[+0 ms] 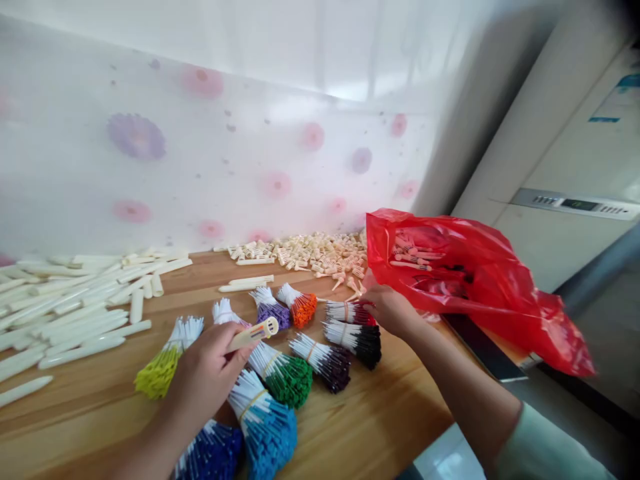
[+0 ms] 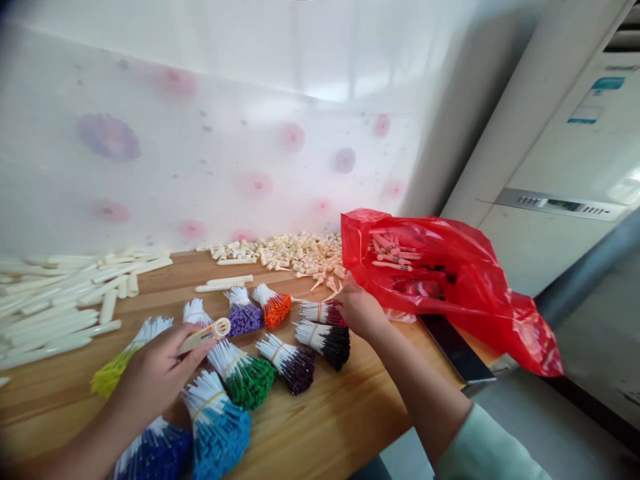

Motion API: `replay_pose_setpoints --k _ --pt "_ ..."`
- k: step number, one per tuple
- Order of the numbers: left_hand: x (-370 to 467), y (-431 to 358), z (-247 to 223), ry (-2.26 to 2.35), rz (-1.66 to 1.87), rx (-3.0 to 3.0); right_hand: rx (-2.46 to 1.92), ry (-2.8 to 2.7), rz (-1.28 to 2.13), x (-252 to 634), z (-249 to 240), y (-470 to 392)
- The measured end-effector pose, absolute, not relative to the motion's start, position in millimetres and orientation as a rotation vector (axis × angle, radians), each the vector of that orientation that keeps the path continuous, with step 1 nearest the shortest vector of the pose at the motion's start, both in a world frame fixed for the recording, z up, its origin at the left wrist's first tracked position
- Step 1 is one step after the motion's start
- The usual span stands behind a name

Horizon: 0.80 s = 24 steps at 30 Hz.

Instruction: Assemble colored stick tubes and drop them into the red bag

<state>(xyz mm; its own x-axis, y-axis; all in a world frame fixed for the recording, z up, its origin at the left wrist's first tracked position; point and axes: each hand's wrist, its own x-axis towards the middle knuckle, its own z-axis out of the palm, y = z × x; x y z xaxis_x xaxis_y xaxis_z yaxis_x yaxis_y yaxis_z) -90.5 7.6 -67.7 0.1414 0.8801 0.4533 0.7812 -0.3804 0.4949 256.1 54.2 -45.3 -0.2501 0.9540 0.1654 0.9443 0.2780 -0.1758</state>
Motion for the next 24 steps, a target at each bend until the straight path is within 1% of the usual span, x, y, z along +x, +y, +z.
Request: replay_pose_setpoints --k 5,10,16,24 --pt "-92 11 -71 1.647 1.077 2.311 -1.955 -2.461 0.024 249 -42 66" --pt "-93 12 -73 1.642 1.03 2.344 -2.049 -2.484 0.011 245 -36 66" --pt "-94 13 -75 1.632 1.029 2.366 -2.025 -2.423 0.087 255 -40 62" --pt "-94 15 -77 1.603 1.017 2.417 -1.872 -2.265 0.22 274 -44 55"
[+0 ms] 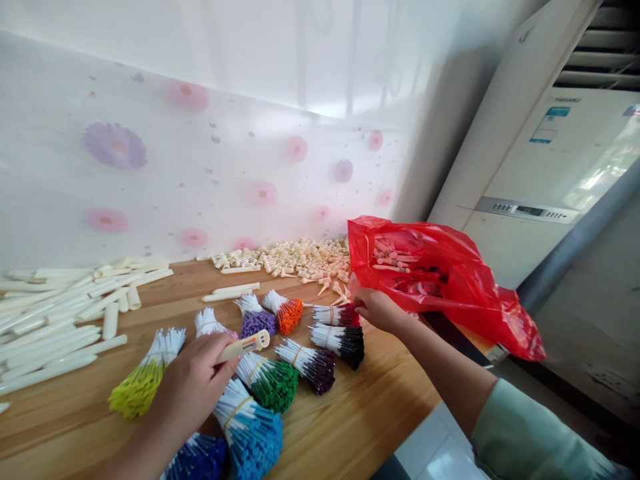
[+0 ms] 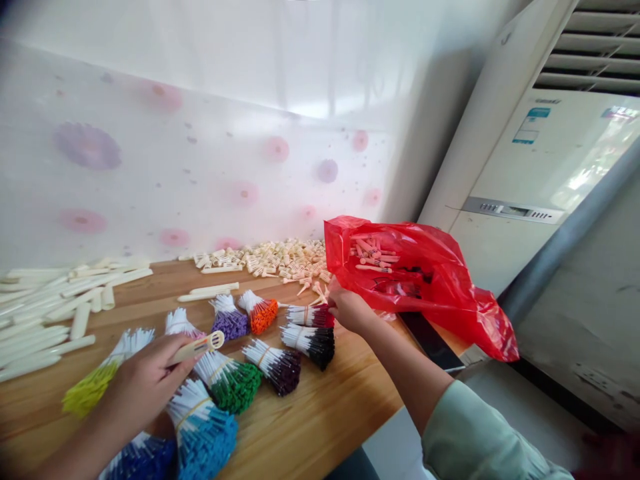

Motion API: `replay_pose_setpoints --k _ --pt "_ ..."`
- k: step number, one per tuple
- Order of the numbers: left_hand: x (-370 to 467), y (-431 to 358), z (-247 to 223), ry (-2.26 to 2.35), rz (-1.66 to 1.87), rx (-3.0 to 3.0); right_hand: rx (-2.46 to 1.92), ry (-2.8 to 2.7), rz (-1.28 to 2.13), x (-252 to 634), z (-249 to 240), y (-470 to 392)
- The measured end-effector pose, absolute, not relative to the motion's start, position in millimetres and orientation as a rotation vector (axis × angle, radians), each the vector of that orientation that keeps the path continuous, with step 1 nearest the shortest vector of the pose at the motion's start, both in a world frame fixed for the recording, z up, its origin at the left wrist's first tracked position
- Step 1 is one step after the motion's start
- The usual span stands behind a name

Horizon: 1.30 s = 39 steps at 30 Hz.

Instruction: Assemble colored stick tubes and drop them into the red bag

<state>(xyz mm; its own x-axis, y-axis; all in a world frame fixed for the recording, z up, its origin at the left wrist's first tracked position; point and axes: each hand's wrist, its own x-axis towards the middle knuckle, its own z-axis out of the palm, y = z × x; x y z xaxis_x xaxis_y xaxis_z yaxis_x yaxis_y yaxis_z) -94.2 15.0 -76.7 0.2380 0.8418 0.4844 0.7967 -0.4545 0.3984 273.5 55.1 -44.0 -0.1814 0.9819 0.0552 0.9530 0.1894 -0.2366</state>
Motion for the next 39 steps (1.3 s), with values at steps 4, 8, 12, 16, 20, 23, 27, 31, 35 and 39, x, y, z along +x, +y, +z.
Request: replay_pose_setpoints --k 4,8,12,16,20,23,27,31,35,39 --pt "-94 15 -77 1.6 1.03 2.424 -1.804 -2.103 0.326 280 -51 56" --pt "-94 15 -76 1.576 1.058 2.414 -1.718 -1.807 0.454 289 -57 54" --pt "-91 13 -73 1.597 1.066 2.291 -1.584 -1.548 0.539 293 -43 39" --pt "-85 5 -64 1.525 1.098 1.978 -1.424 -1.57 0.652 260 -14 13" --pt "-78 -10 -48 1.292 1.102 1.773 -1.147 -1.903 0.93 191 4 0" --pt "-73 -17 -41 1.05 1.028 1.69 -0.96 -2.114 0.95 145 6 4" --pt "-73 -15 -44 1.034 1.119 1.522 -0.854 -2.011 1.066 108 -4 15" --pt "-77 -12 -53 1.006 1.193 1.408 -0.719 -1.699 1.287 95 -17 21" --pt "-76 -12 -59 0.959 1.212 1.34 -0.6 -1.417 1.585 93 -27 20" --pt "-75 -12 -60 0.953 1.202 1.321 -0.593 -1.311 1.643 93 -34 18"
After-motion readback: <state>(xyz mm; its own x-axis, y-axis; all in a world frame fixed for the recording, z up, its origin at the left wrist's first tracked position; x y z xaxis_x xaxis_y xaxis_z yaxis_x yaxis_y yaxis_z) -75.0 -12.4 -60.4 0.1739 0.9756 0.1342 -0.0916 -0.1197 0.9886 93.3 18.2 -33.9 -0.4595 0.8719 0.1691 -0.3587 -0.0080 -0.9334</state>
